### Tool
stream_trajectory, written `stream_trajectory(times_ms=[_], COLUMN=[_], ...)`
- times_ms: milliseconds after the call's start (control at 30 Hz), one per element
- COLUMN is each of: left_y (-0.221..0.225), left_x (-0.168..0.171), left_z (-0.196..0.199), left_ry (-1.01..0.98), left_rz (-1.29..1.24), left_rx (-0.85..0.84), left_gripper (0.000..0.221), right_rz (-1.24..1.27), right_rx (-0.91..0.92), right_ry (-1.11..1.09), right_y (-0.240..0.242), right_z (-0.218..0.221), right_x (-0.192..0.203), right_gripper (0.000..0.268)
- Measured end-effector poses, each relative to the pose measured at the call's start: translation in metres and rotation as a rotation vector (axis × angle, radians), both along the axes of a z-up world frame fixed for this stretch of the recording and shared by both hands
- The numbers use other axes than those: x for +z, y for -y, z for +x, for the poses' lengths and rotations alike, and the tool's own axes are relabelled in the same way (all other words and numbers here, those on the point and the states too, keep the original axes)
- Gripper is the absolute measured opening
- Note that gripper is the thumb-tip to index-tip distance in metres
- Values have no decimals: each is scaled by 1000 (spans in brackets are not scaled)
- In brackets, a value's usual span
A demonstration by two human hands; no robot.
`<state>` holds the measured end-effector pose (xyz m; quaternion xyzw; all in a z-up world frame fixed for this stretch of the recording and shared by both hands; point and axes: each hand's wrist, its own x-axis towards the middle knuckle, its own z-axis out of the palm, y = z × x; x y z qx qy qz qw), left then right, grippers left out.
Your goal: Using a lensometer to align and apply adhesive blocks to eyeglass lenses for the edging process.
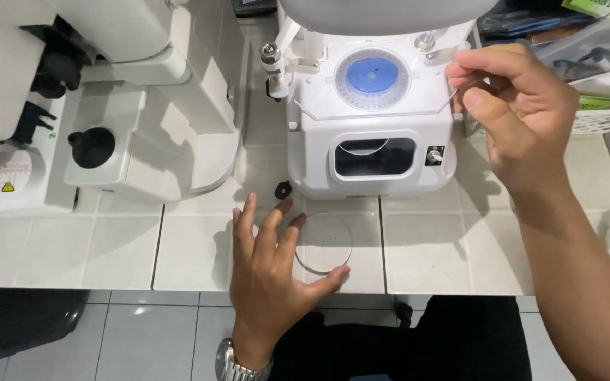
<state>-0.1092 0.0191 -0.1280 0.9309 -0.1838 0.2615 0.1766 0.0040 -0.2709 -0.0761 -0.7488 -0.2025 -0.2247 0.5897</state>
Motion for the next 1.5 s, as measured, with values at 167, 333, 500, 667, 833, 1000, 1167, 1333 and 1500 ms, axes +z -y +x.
stream_trajectory(times_ms=[167,333,500,667,833,1000,1167,1333,1500], left_y=[2,2,2,3,3,2,3,2,1], left_x=[-1,-2,-5,-10,-12,-14,-15,-17,-17], left_z=[1,5,5,8,10,11,11,11,12], left_ry=[-6,8,14,49,28,33,50,49,55], left_rz=[-8,12,19,-8,-4,4,0,1,2], left_rx=[25,39,42,54,70,58,78,64,52], left_gripper=[73,79,80,76,78,78,78,79,77], right_rz=[-72,-75,-136,-110,-177,-227,-251,-274,-281], right_rx=[-61,-94,-110,-94,-84,-86,-81,-49,-53], right_ry=[23,20,77,64,36,-16,-11,36,48], right_y=[0,-3,-1,2,6,5,6,10,11], right_z=[-5,-6,-5,-3,-5,-11,-12,-8,-7], right_x=[-2,-4,-9,-16,-16,-11,-11,-14,-17], right_gripper=[31,30,32,33,33,33,35,35,34])
